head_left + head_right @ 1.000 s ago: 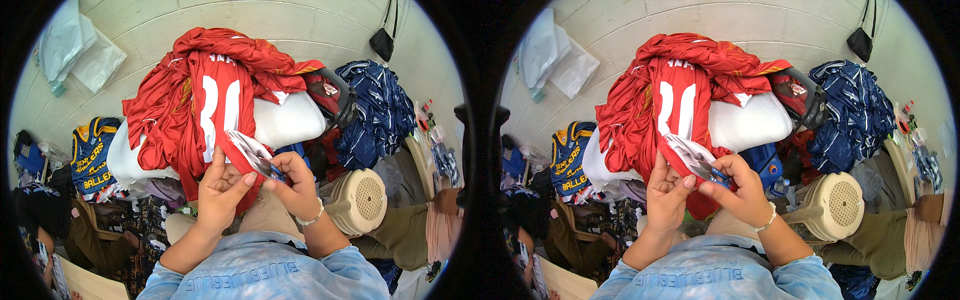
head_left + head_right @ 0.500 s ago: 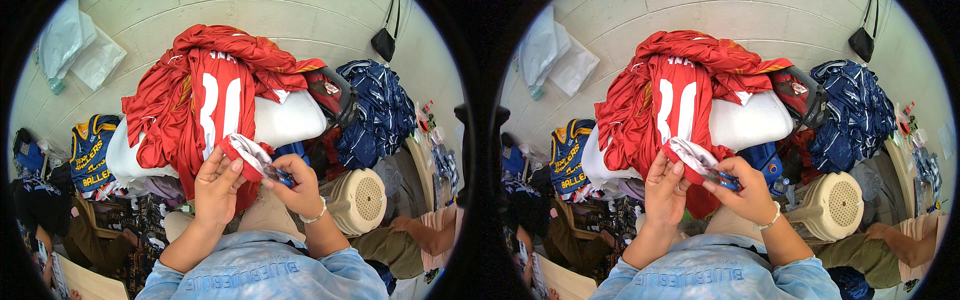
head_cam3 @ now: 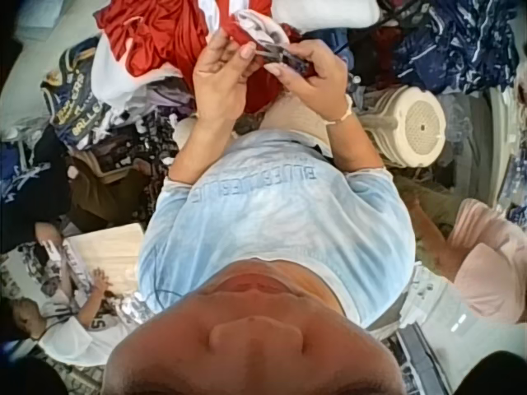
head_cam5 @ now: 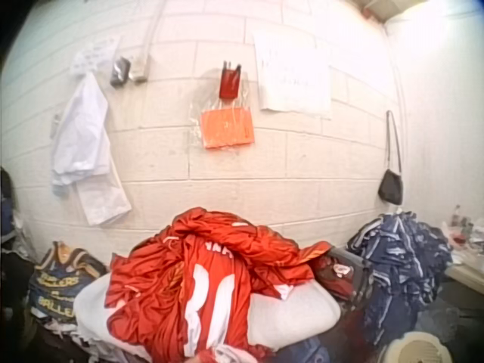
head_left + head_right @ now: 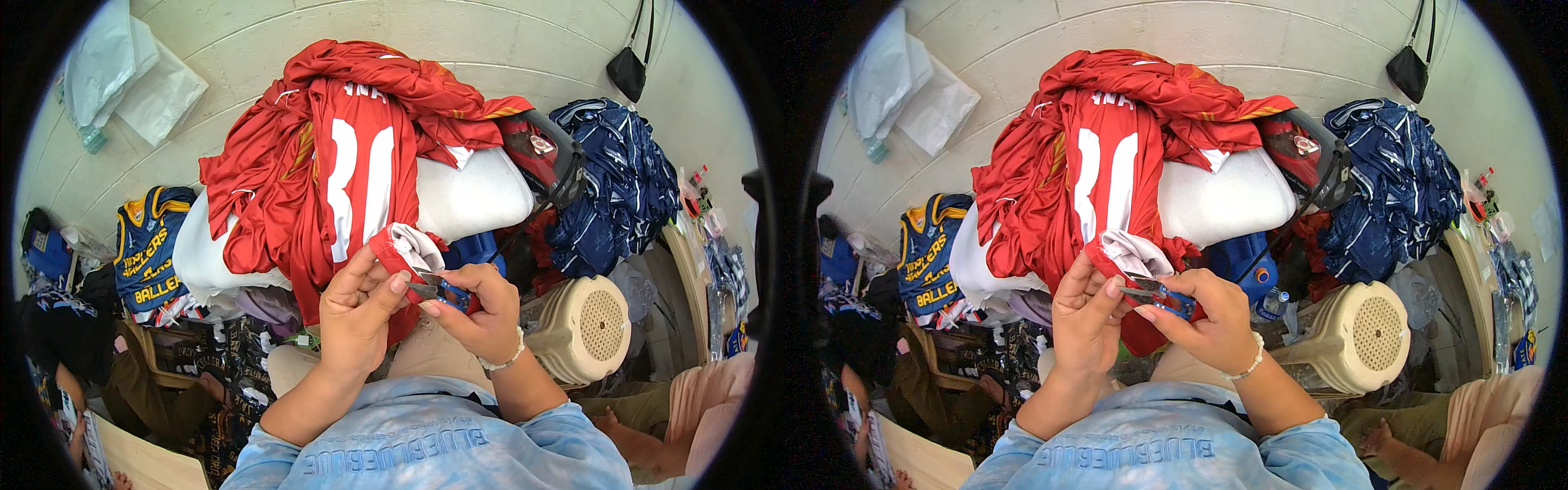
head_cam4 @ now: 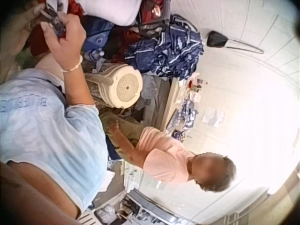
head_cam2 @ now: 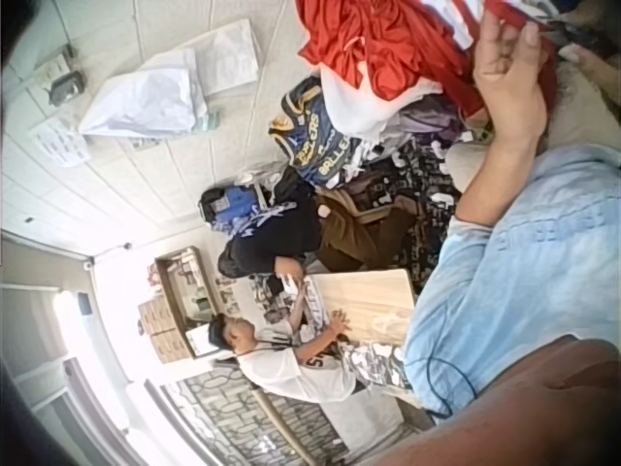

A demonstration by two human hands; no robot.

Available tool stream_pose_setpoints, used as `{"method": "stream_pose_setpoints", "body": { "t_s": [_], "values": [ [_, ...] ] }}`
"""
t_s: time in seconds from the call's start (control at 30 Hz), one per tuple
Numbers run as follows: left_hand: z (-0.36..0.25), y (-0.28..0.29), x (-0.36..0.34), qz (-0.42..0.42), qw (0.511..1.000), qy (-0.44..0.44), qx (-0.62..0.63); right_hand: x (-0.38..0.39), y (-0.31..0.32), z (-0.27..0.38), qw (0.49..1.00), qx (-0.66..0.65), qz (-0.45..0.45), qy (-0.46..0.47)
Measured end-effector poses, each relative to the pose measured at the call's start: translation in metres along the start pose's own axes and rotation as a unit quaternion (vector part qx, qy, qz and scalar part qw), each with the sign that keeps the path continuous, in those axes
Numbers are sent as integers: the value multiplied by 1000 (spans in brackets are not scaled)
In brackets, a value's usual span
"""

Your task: The person uses scissors to cut the white stripe along the hem of a red jersey. They repeatedly reposition the fabric and continue cutting along the edge. The jersey remains on a pile of other garments throughout the clip.

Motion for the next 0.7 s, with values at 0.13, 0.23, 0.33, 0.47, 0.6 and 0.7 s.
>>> {"method": "stream_pose_setpoints", "body": {
  "t_s": [0.13, 0.23, 0.33, 0.47, 0.6, 0.7],
  "values": [
    [-1, -1, 1, 8, 1000, -10, -2, 0, 0, 0, 1000, -1, 0, -8],
    [-2, -3, 0, 19, 1000, -9, 2, 0, -1, -2, 1000, -10, -4, -7],
    [-3, -5, -1, 28, 999, -4, 19, 0, 0, -3, 1000, -14, -21, -1],
    [-3, -5, -1, 36, 999, -5, 27, -1, 0, -3, 1000, -21, -8, 3],
    [-1, -4, 0, 36, 999, -12, 13, -3, 0, 0, 1000, -21, -9, 15],
    [0, -2, 0, 30, 999, -14, 10, -4, 1, 1, 1000, -20, -8, 16]
  ]
}}
Point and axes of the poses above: each hand's wrist, its own x-axis away from the middle knuckle, its own y-axis out of the back of the hand, z = x × y, the point moved 5 cm from there along -x, towards the middle knuckle, and after that the axes turned 6 degrees about z, right-handed, at the moved point
